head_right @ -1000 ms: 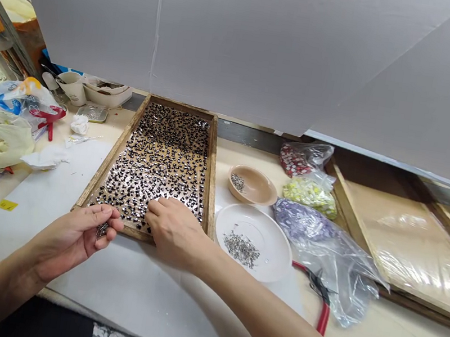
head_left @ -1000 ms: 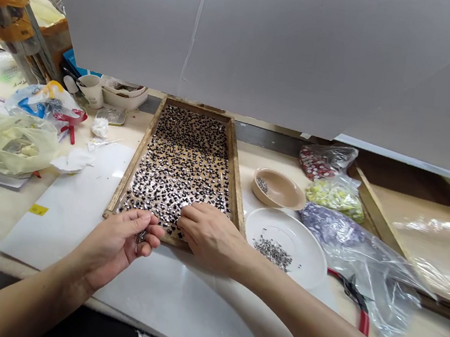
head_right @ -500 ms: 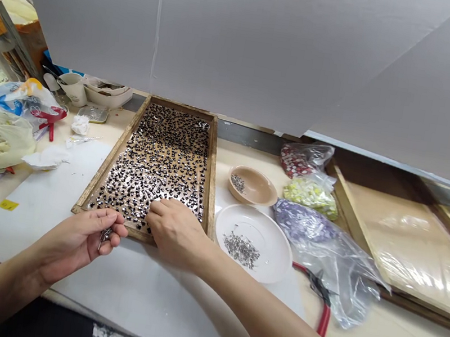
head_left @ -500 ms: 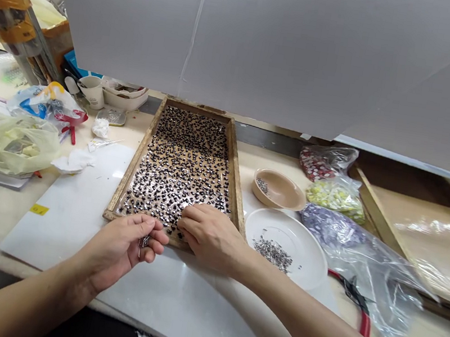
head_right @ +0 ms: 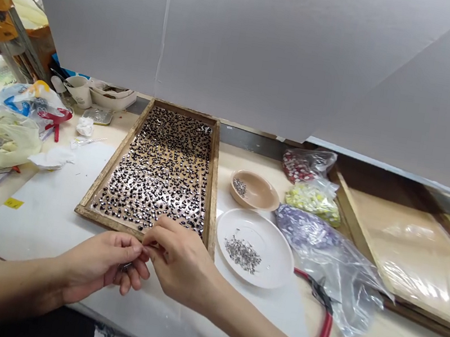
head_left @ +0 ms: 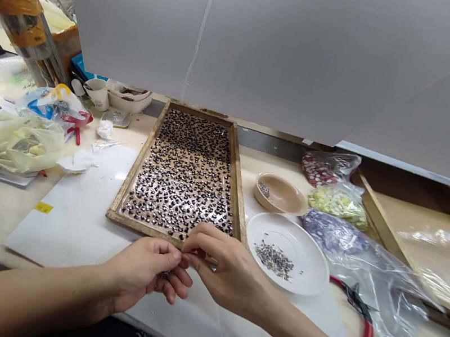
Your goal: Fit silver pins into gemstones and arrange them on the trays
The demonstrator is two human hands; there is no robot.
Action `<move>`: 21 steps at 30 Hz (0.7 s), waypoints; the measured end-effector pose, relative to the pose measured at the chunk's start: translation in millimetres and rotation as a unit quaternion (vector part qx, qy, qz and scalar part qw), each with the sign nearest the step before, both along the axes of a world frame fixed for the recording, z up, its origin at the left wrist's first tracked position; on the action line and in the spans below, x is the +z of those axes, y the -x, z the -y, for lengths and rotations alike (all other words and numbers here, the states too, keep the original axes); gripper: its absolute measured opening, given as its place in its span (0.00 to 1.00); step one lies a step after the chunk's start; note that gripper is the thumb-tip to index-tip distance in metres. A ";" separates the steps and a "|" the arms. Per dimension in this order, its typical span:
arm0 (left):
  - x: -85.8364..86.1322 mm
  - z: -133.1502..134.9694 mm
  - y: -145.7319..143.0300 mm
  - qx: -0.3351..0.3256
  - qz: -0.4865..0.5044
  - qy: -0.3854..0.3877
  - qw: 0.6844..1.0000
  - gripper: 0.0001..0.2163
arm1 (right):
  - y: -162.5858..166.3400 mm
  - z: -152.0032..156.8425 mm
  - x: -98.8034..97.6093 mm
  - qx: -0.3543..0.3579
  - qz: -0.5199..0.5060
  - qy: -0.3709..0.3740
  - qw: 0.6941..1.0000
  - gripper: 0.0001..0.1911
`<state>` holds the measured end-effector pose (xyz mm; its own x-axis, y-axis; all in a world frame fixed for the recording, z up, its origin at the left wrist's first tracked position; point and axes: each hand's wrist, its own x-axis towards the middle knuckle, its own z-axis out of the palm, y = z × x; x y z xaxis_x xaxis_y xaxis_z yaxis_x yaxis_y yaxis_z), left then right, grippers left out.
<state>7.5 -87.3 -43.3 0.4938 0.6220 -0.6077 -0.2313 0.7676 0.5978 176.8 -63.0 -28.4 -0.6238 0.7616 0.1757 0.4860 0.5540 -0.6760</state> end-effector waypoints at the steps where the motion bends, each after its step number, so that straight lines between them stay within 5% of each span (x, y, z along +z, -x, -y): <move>1: -0.1 -0.6 -1.2 -0.003 0.000 -0.002 1.000 0.11 | -0.5 0.4 -1.1 -0.006 -0.001 0.006 1.000 0.07; 15: -1.4 -2.6 1.6 -0.005 0.035 0.006 0.999 0.10 | -0.9 0.4 -8.5 -0.053 -0.044 0.086 0.994 0.06; 21: 2.6 -2.6 10.0 0.009 0.027 0.062 0.998 0.10 | -10.1 -20.0 -18.3 -0.085 0.025 0.007 0.996 0.05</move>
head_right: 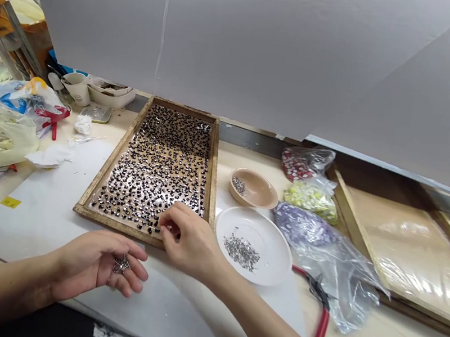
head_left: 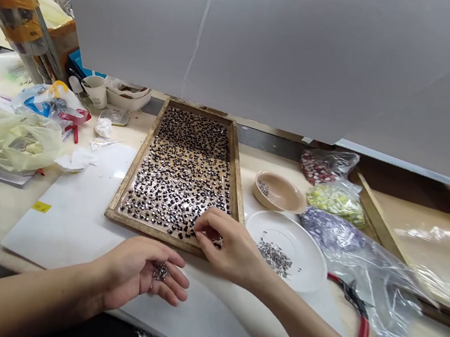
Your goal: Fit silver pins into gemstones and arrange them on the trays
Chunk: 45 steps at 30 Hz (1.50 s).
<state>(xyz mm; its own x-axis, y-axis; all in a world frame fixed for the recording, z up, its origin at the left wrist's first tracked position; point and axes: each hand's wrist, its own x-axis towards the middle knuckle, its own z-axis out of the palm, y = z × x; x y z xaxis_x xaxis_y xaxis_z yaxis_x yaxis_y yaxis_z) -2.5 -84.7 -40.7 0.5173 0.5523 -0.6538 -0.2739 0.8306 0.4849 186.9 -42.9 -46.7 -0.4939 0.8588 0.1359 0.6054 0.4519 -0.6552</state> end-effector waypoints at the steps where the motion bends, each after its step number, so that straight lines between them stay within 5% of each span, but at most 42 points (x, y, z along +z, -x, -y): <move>1: 0.7 -0.1 1.0 0.000 -0.001 0.006 1.000 0.11 | -0.2 -2.5 -2.6 0.001 0.033 -0.017 0.999 0.06; 8: 2.9 1.7 4.3 -0.001 -0.012 0.009 1.000 0.13 | 5.0 -9.8 -12.7 0.034 0.200 -0.111 0.973 0.09; 27: 4.4 -3.0 3.5 0.000 -0.001 0.012 1.000 0.15 | 8.1 -11.6 -10.5 0.037 0.246 -0.103 0.963 0.10; 38: 7.5 -8.9 2.3 0.023 0.059 0.020 0.998 0.15 | 0.0 -9.6 -16.7 0.037 0.207 -0.118 0.970 0.11; 45: 11.1 -10.5 -1.6 0.043 0.062 0.013 0.997 0.13 | 0.8 3.2 2.7 -0.013 0.104 -0.161 0.981 0.12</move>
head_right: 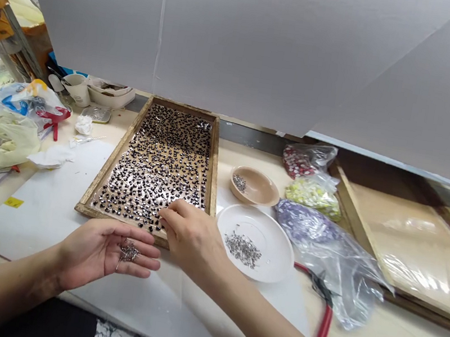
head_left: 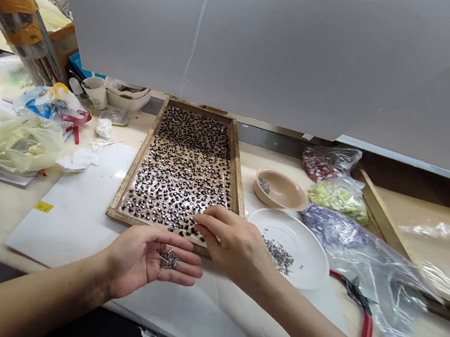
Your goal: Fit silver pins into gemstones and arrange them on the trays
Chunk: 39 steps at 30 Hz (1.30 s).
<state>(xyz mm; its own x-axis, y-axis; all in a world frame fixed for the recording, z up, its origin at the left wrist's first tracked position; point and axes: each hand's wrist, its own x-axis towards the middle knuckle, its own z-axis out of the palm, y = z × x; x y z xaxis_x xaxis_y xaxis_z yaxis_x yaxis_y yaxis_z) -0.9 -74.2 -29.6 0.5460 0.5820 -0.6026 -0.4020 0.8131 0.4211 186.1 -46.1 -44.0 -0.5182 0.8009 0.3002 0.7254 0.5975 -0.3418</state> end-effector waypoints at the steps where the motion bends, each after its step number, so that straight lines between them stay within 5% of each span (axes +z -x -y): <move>1: -0.2 0.1 -0.2 0.000 0.005 -0.012 1.000 0.12 | 1.5 4.1 4.5 0.008 -0.028 0.007 1.000 0.12; 7: -3.8 1.8 0.3 -0.008 0.042 -0.066 0.997 0.14 | 12.7 23.1 20.0 0.061 -0.092 0.125 0.986 0.11; 28: -5.1 1.0 -2.9 0.003 0.032 -0.065 0.997 0.09 | 13.7 21.5 20.3 0.060 -0.153 0.177 0.970 0.09; 33: -5.1 5.7 0.1 -0.019 0.007 -0.057 0.998 0.09 | 10.5 17.6 20.3 0.070 -0.129 0.147 0.978 0.09; 39: -7.8 16.1 9.3 -0.032 -0.056 -0.010 0.998 0.09 | 1.4 -5.8 4.2 0.102 0.031 0.008 0.994 0.12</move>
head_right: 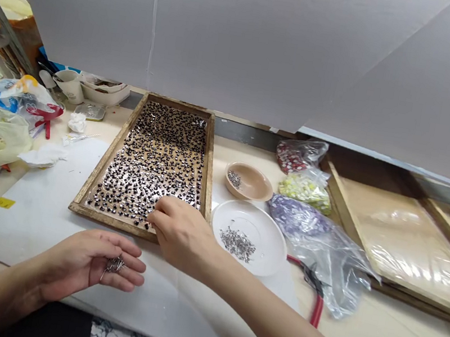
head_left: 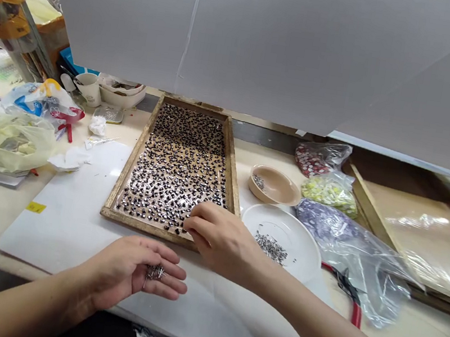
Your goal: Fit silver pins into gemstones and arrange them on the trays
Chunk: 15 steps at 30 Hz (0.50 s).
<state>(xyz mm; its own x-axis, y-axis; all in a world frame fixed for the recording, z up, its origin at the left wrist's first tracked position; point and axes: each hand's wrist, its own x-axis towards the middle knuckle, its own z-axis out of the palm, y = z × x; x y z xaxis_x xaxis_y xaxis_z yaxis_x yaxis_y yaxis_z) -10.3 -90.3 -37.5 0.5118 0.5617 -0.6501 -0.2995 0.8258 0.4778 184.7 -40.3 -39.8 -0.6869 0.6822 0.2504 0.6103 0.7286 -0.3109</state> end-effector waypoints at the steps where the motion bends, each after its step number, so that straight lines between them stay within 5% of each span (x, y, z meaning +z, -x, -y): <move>1: -0.4 1.3 1.4 -0.002 -0.004 0.002 1.000 0.09 | -0.3 -3.6 -3.0 0.012 0.026 -0.010 1.000 0.13; 15: -6.5 3.6 4.8 -0.001 0.013 0.002 1.000 0.08 | 7.2 -17.0 -4.5 0.117 0.146 0.009 0.982 0.08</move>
<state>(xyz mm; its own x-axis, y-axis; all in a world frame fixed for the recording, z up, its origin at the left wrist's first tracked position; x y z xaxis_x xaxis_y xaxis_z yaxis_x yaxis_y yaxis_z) -15.1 -93.9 -44.0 0.5293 0.5577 -0.6394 -0.3104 0.8286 0.4659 177.5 -23.3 -44.3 -0.8657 0.5005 0.0086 0.4927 0.8550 -0.1618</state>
